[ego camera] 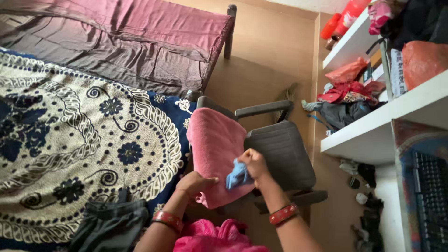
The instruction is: The person wipes the seat, backrest, and armrests of a plastic chair with a cloth, handling the chair to reach different surfaces.
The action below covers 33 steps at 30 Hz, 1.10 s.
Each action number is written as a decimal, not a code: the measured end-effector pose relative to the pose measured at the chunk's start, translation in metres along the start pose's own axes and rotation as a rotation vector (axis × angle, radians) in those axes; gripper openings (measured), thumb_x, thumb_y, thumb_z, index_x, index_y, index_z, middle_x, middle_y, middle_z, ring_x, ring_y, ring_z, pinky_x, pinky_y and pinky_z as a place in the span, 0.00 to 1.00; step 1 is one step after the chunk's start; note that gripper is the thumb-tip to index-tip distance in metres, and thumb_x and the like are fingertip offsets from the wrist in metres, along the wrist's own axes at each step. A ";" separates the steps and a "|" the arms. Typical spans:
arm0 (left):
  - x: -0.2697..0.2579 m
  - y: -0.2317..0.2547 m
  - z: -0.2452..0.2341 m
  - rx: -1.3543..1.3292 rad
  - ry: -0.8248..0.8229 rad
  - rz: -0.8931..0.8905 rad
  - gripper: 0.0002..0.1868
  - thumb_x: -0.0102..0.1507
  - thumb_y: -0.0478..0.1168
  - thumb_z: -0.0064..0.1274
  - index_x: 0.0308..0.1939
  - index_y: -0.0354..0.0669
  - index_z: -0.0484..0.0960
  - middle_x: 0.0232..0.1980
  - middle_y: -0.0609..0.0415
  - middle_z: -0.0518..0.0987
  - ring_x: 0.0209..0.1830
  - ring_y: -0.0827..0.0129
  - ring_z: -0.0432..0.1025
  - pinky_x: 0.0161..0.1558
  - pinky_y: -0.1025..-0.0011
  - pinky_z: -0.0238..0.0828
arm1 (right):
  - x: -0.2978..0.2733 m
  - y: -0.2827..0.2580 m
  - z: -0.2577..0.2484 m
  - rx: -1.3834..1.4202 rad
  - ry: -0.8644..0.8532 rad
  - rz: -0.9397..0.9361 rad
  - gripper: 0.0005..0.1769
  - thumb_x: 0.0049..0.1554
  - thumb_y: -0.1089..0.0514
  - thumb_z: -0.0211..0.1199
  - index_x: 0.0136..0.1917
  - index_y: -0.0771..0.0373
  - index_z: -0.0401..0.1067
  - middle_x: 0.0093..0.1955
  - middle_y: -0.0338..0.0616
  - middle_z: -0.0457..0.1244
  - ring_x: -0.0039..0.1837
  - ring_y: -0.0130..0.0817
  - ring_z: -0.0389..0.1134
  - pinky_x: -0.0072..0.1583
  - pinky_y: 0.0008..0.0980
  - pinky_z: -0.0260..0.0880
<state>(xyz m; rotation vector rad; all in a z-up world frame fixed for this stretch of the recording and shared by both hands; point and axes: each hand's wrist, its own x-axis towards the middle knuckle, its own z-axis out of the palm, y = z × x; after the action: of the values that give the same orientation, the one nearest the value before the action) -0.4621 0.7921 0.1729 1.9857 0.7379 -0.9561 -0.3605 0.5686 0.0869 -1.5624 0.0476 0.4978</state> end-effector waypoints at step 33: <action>-0.047 -0.184 0.187 -0.594 -0.294 0.317 0.22 0.60 0.47 0.66 0.44 0.29 0.80 0.34 0.47 0.78 0.28 0.65 0.72 0.28 0.67 0.69 | -0.299 0.080 0.020 -0.748 -0.103 0.293 0.22 0.56 0.41 0.63 0.53 0.59 0.80 0.42 0.46 0.73 0.42 0.32 0.71 0.47 0.35 0.72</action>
<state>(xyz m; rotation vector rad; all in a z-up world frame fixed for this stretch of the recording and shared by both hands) -0.6944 0.7220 0.0631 1.3530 0.4524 -0.7108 -0.6621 0.5010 0.1130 -2.2721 0.0099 0.8936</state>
